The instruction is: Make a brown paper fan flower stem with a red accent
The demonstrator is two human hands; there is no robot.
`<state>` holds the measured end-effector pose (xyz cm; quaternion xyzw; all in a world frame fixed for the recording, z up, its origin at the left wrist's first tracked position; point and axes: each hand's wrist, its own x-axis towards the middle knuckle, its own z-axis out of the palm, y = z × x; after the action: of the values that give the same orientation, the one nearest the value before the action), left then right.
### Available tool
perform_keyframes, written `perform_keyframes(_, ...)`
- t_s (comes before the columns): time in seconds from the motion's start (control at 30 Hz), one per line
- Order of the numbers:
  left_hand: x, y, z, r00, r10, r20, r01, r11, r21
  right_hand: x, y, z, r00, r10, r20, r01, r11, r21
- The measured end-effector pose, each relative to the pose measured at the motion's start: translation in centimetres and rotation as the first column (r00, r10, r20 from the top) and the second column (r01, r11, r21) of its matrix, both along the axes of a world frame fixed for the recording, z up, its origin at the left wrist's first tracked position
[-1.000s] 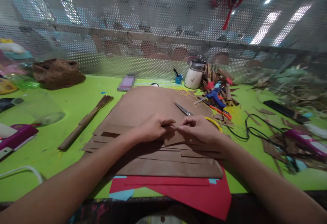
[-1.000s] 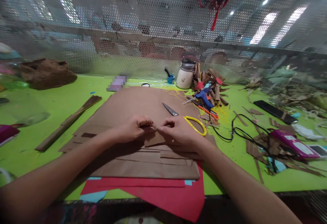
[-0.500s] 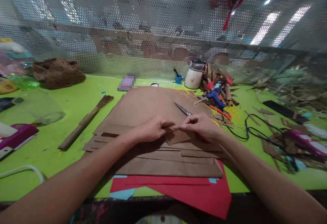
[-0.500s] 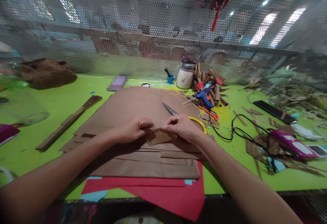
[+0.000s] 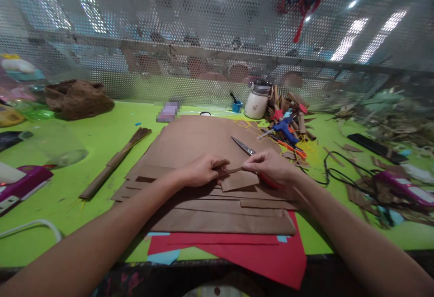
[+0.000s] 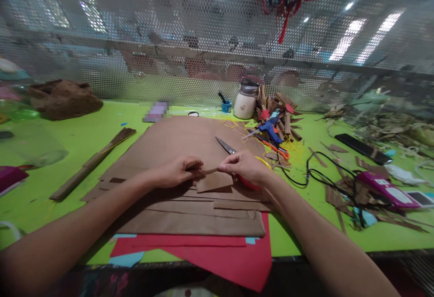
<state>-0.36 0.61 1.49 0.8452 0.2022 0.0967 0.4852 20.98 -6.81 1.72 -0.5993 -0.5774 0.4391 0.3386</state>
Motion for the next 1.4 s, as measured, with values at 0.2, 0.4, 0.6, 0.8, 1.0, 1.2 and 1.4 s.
perform_keyframes(0.2,-0.2,0.4,-0.3,0.998,0.061,-0.009,-0.062,0.998,-0.006,-0.2,0.3,-0.2,0.982,-0.133,-0.132,0.14,0.989,0.041)
perform_keyframes(0.4,-0.6,0.5,0.1,0.991,0.121,0.051,-0.115,0.987,-0.109,0.5,0.7,-0.3,0.934,-0.107,-0.34,0.132,0.99,0.051)
perform_keyframes(0.6,-0.5,-0.8,1.2,0.984,0.07,0.166,0.025,0.86,-0.51,-0.1,-0.3,1.1,0.868,0.102,-0.486,-0.053,0.992,0.113)
perform_keyframes(0.8,0.0,-1.9,1.3,0.979,0.035,0.2,0.102,0.768,-0.632,-2.2,-1.6,1.6,0.874,0.34,-0.346,-0.241,0.924,0.298)
perform_keyframes(1.0,0.1,-1.3,0.9,0.969,0.171,0.178,-0.053,0.848,-0.527,-1.6,-0.7,0.4,0.901,0.188,-0.392,-0.092,0.964,0.251)
perform_keyframes(1.2,-0.2,1.7,0.9,0.882,0.423,0.206,-0.439,0.898,0.039,-0.8,0.4,0.4,0.964,0.262,-0.035,-0.261,0.965,0.034)
perform_keyframes(1.4,-0.1,1.6,0.3,0.996,0.091,0.01,-0.081,0.832,0.549,-1.6,2.0,-0.4,0.874,0.314,0.369,-0.392,0.907,0.156)
